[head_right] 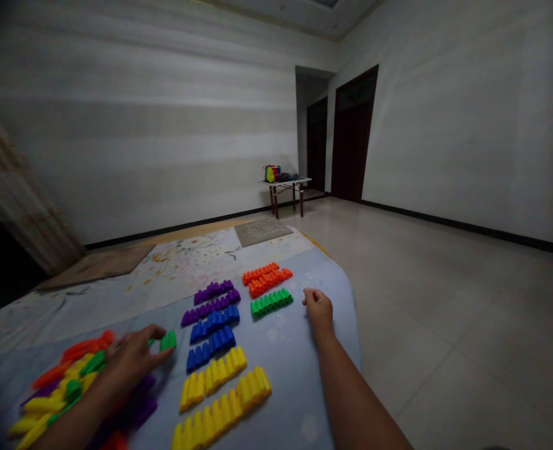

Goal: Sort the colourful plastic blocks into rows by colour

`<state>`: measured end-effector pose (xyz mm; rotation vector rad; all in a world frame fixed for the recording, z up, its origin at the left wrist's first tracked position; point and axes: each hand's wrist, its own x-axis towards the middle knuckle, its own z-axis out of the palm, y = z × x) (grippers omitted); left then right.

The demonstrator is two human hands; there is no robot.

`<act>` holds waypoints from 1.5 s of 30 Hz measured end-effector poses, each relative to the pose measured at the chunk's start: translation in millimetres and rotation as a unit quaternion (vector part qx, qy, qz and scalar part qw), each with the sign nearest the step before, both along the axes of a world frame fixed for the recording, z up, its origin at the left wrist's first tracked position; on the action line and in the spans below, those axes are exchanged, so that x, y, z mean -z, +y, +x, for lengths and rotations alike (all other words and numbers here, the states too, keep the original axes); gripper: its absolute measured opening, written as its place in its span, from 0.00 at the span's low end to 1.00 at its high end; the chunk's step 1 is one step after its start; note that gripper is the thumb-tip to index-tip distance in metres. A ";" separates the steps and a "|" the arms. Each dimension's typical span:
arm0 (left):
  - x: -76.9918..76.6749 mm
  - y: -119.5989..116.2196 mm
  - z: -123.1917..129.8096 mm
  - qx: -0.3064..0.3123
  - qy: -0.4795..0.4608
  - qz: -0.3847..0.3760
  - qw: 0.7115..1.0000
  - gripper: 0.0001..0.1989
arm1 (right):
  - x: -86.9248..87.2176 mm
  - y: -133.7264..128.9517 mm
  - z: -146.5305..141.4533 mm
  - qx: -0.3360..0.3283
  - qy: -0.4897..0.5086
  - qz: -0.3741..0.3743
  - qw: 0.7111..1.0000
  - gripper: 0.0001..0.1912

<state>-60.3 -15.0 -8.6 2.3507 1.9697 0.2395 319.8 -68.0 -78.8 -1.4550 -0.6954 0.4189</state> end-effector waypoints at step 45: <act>-17.0 -5.4 127.5 0.072 -0.097 0.090 0.989 0.17 | 4.7 -5.5 -2.3 -0.021 -0.076 -0.081 0.994 0.28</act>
